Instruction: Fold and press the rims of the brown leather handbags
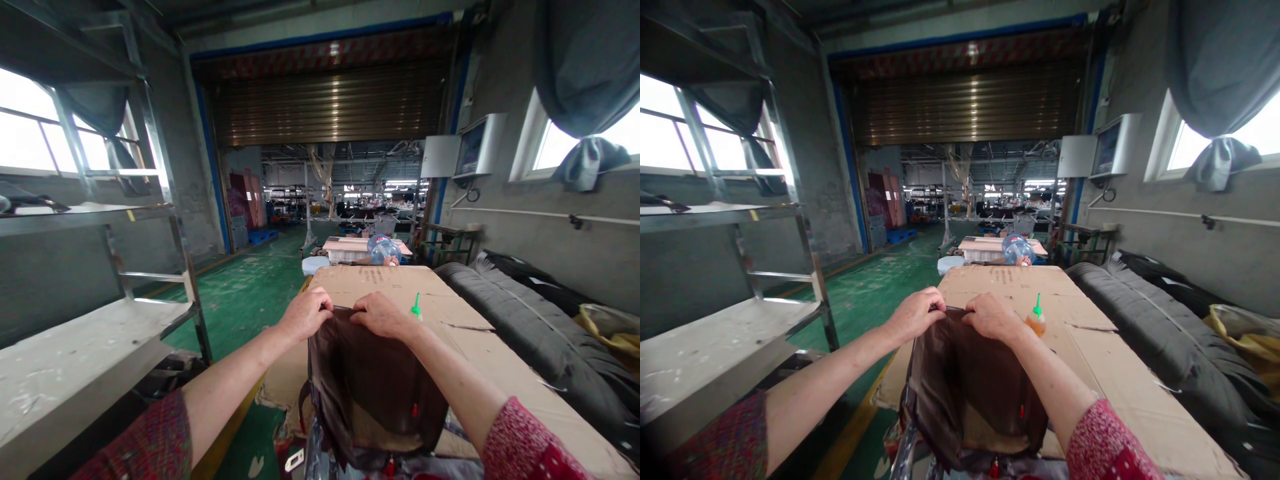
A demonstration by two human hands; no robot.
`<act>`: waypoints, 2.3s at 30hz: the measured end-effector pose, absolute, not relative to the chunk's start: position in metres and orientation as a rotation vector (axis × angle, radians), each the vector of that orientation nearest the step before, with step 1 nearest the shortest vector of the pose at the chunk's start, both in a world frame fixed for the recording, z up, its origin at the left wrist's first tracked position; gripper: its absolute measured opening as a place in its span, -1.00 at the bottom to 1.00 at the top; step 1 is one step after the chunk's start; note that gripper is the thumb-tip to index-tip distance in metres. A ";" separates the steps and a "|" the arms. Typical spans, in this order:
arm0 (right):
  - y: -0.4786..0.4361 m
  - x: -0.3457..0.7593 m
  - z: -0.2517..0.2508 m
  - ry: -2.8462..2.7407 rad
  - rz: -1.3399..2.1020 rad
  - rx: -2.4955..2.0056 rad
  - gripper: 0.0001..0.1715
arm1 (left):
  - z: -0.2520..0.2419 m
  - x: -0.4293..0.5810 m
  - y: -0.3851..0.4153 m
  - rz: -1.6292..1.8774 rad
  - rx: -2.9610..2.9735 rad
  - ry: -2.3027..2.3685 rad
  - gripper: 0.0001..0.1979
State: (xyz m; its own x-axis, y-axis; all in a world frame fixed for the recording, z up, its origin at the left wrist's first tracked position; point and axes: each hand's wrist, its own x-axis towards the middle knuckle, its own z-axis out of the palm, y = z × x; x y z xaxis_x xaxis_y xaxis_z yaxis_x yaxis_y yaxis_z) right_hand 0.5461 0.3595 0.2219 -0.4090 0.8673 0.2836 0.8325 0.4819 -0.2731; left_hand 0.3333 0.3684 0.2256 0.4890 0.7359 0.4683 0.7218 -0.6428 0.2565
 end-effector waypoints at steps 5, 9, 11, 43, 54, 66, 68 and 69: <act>0.359 0.545 0.223 -2.334 0.147 -1.393 -0.78 | 0.225 0.334 0.370 0.827 2.724 1.262 -0.96; 0.361 0.546 0.222 -2.338 0.153 -1.382 -0.79 | 0.223 0.334 0.371 0.896 2.675 1.270 -0.96; 0.361 0.546 0.221 -2.329 0.141 -1.381 -0.78 | 0.222 0.334 0.371 0.919 2.664 1.263 -0.96; 0.358 0.546 0.223 -2.309 0.144 -1.442 -0.76 | 0.220 0.339 0.376 0.902 2.622 1.371 -0.92; 0.360 0.545 0.223 -2.313 0.106 -1.481 -0.77 | 0.220 0.343 0.378 0.890 2.607 1.444 -0.94; 0.370 0.538 0.221 -2.244 0.187 -1.368 -0.84 | 0.222 0.345 0.374 0.915 2.622 1.373 -0.92; 0.373 0.540 0.219 -2.246 0.219 -1.344 -0.84 | 0.222 0.343 0.373 0.931 2.636 1.331 -0.92; 0.374 0.541 0.218 -2.244 0.233 -1.341 -0.84 | 0.222 0.342 0.372 0.939 2.633 1.319 -0.92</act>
State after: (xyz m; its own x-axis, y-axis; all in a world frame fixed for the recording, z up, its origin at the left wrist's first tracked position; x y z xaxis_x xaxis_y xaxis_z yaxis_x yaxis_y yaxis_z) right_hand 0.5407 0.3740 0.2183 -0.3811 0.8604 0.3384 0.7726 0.4974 -0.3946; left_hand 0.3421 0.3721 0.2220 0.4516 0.7419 0.4956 0.7111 -0.6347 0.3023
